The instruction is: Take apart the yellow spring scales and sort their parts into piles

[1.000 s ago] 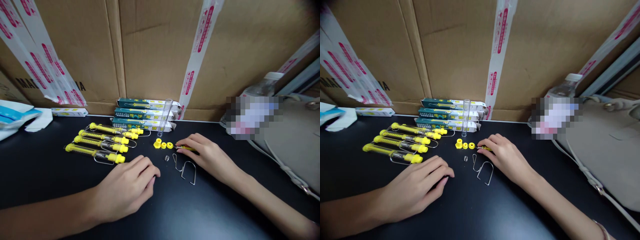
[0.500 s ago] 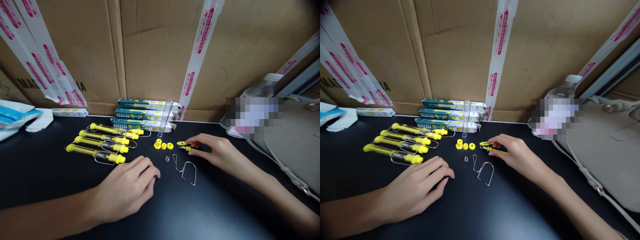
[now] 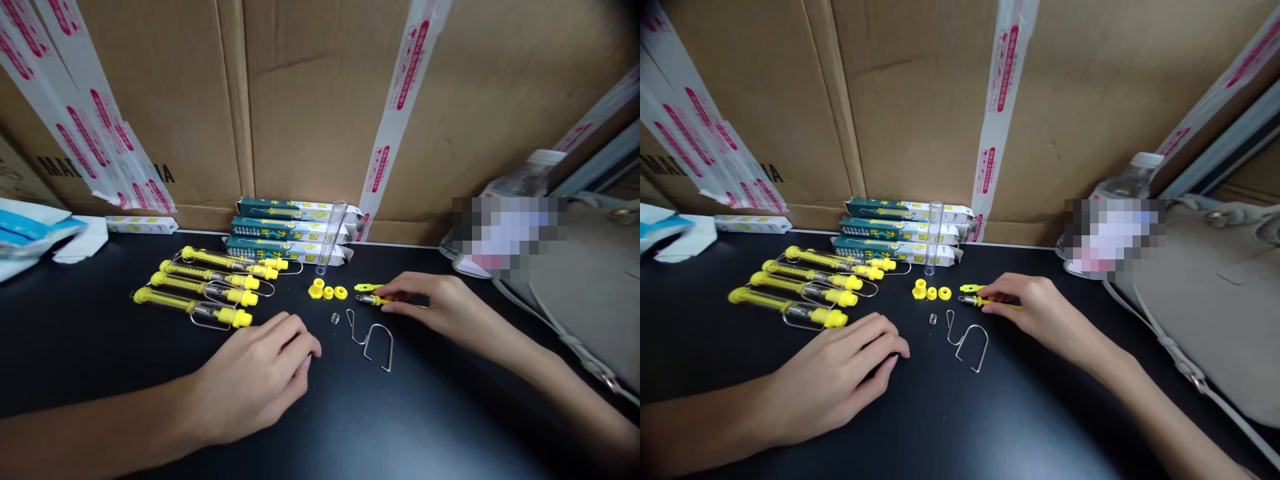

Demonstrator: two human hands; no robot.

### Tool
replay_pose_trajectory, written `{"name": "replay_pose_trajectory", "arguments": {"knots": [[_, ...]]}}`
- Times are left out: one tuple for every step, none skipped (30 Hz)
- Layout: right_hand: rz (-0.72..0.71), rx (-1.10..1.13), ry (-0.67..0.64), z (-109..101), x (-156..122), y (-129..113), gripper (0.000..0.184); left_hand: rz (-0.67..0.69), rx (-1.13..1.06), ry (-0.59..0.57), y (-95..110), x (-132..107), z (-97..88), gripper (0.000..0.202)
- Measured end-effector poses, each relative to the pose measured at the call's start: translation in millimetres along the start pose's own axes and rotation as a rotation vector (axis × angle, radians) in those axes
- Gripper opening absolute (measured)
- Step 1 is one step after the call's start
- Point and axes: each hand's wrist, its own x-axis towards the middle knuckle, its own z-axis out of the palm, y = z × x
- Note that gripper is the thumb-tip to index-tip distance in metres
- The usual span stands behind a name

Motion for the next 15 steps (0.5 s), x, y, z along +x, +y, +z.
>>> {"name": "replay_pose_trajectory", "arguments": {"knots": [[0.006,-0.006,-0.004,-1,0,1,0.023,-0.003,0.0,-0.002,0,0,0.2,0.02],[0.013,-0.006,-0.008,-2,0,2,0.023,-0.003,0.0,-0.002,0,0,0.4,0.019],[0.02,-0.002,-0.011,-4,-1,3,0.024,-0.004,0.0,-0.002,0,0,0.4,0.019],[0.026,0.005,-0.015,-7,-1,4,0.024,-0.004,0.0,-0.001,0,0,0.4,0.019],[0.029,0.011,-0.018,-10,-2,5,0.024,-0.004,-0.001,-0.001,0,0,0.3,0.019],[0.029,0.01,-0.018,-13,-2,6,0.024,-0.004,-0.003,-0.001,0,0,0.2,0.019],[0.03,0.005,-0.016,-16,-2,8,0.024,-0.002,-0.004,0.0,0,0,0.1,0.019],[0.033,-0.003,-0.01,-19,-3,10,0.025,0.002,-0.005,0.002,0,0,0.1,0.019],[0.039,-0.011,-0.002,-23,-3,12,0.027,0.004,-0.004,0.007,0,0,0.1,0.019],[0.047,-0.018,0.007,-26,-4,14,0.029,0.007,-0.003,0.011,0,0,0.1,0.019],[0.058,-0.024,0.018,-28,-4,17,0.03,0.009,-0.001,0.015,0,0,0.1,0.019],[0.072,-0.029,0.027,-30,-5,19,0.03,0.01,-0.002,0.019,0,0,0.1,0.019],[0.086,-0.033,0.034,-31,-5,21,0.03,0.01,-0.002,0.021,0,0,0.1,0.019],[0.101,-0.036,0.038,-32,-5,23,0.03,0.01,-0.003,0.023,0,0,0.0,0.019],[0.114,-0.034,0.036,-32,-5,25,0.029,0.011,-0.003,0.024,0,0,-0.1,0.019]]}}
